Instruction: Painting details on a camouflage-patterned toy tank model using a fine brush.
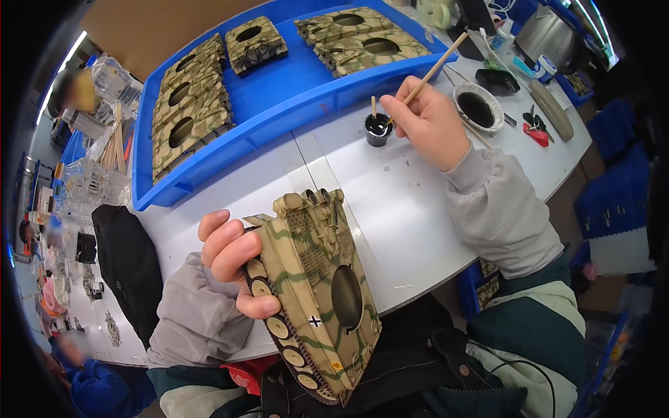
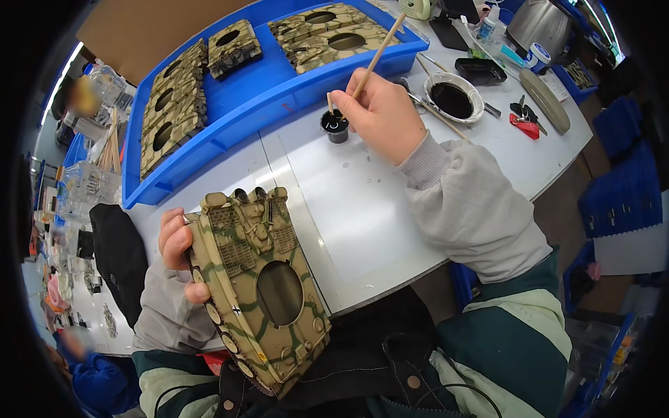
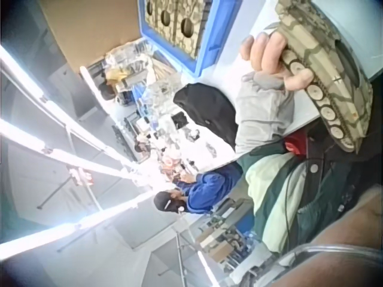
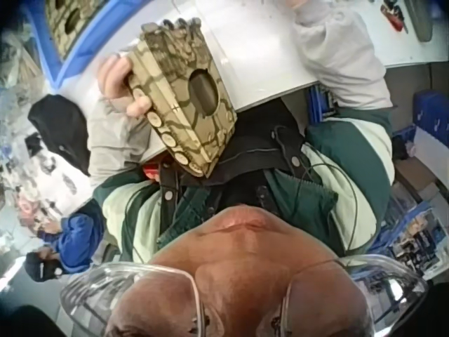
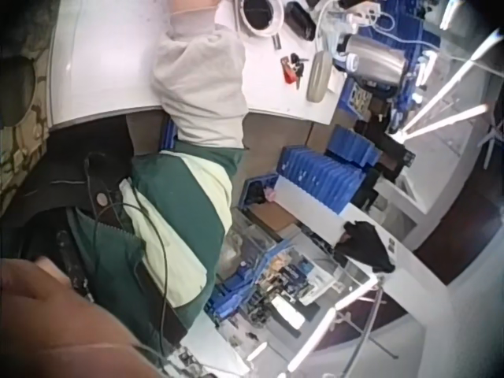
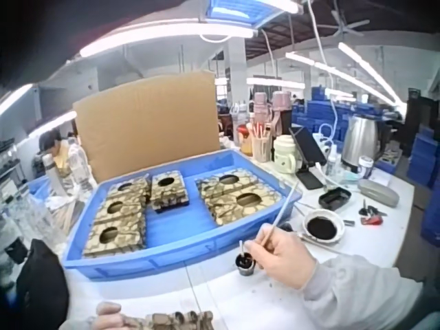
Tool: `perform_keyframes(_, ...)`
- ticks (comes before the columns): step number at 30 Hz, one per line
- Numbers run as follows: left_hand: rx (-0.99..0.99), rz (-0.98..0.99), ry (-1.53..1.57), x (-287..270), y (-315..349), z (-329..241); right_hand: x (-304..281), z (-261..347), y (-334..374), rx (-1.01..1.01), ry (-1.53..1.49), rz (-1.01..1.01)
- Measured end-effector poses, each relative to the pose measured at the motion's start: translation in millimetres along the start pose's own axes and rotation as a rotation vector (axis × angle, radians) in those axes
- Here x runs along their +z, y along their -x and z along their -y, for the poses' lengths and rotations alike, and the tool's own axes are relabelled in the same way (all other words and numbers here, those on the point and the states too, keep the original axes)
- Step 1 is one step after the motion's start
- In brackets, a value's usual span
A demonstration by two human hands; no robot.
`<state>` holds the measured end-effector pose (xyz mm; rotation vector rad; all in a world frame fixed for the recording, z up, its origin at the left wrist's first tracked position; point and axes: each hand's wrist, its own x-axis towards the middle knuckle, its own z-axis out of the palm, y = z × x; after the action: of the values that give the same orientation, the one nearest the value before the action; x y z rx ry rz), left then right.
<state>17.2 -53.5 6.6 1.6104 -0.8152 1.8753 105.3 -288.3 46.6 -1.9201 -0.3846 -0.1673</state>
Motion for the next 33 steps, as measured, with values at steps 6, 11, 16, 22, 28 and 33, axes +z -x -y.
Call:
perform_keyframes(6, -0.033, 0.026, -0.007, -1, -2, -1, 1, 1, 1, 0.020, 0.029, 0.031)
perform_keyframes(11, -0.031, -0.020, -0.018, 4, -2, -3, 2, 1, 0, 0.010, 0.037, 0.039)
perform_keyframes(16, -0.044, -0.023, 0.000, 5, -2, -4, 1, 1, 0, 0.016, 0.062, 0.040)
perform_keyframes(22, -0.043, 0.019, 0.008, 1, -3, -3, 2, 19, 10, -0.131, -0.271, -0.039)
perform_keyframes(28, -0.048, -0.010, 0.031, 6, 1, -5, 19, 44, 43, -0.190, -0.677, 0.106)
perform_keyframes(33, 0.000, -0.056, 0.083, 8, 4, -6, 19, 49, 54, -0.184, -0.637, 0.257)
